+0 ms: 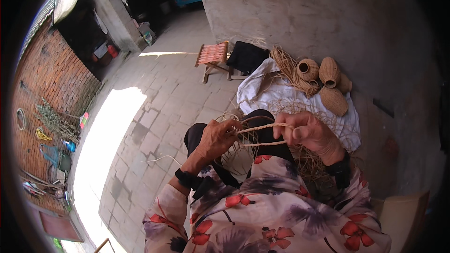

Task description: The recorder is weaving a basket using straw-like fiber materials.

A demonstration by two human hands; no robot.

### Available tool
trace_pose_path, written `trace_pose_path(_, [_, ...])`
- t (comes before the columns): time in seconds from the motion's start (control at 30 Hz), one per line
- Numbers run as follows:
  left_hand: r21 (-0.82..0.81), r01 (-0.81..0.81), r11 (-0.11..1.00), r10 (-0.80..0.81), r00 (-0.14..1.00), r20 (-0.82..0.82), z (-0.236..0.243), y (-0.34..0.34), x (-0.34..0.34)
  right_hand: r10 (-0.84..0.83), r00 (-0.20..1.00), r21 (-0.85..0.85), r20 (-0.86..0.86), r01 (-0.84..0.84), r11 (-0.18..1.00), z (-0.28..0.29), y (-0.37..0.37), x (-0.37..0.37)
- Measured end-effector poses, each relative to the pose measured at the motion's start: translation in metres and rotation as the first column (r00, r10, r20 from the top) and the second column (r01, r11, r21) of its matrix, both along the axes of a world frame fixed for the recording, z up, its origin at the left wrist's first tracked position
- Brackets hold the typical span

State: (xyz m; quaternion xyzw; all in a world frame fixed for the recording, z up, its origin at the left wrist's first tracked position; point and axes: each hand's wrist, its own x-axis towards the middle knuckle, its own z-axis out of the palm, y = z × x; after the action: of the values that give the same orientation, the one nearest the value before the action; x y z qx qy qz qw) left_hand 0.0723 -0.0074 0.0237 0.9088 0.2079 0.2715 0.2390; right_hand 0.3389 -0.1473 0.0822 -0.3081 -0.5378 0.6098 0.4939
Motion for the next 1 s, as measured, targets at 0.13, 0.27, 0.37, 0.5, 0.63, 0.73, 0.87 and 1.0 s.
trace_pose_path(0.13, [-0.293,-0.015,0.956,0.03,0.999,0.046,-0.007,0.018,-0.006,-0.183,0.969,0.254,-0.167,0.221,0.942,0.027,-0.008,0.083])
trace_pose_path(0.27, [-0.269,-0.027,0.963,0.046,0.997,0.065,-0.012,0.021,-0.012,-0.285,0.898,0.244,-0.336,0.375,0.894,0.033,-0.018,0.159])
trace_pose_path(0.37, [-0.114,-0.096,0.989,0.105,0.992,0.073,-0.015,0.011,-0.003,-0.49,0.754,0.124,-0.438,0.591,0.797,0.017,-0.019,0.199])
trace_pose_path(0.5, [0.024,-0.278,0.96,0.279,0.96,-0.032,-0.016,0.003,0.008,-0.913,0.339,0.091,0.229,0.926,0.367,-0.032,-0.008,0.212])
trace_pose_path(0.63, [-0.009,-0.365,0.931,0.364,0.929,-0.067,-0.015,0.001,0.014,-0.778,0.35,0.266,0.522,0.8,0.538,-0.09,0.026,0.163])
trace_pose_path(0.73, [-0.188,-0.321,0.928,0.327,0.945,-0.001,-0.012,0.001,0.012,-0.695,0.455,0.251,0.557,0.705,0.663,-0.108,0.045,0.106])
trace_pose_path(0.87, [-0.53,-0.163,0.832,0.275,0.952,0.138,-0.005,0.0,0.006,-0.623,0.676,0.243,0.394,0.576,0.78,-0.096,0.066,0.02])
trace_pose_path(1.0, [-0.742,-0.036,0.67,0.249,0.952,0.179,0.003,-0.004,-0.002,-0.527,0.717,0.393,0.456,0.369,0.843,-0.075,0.075,-0.048])
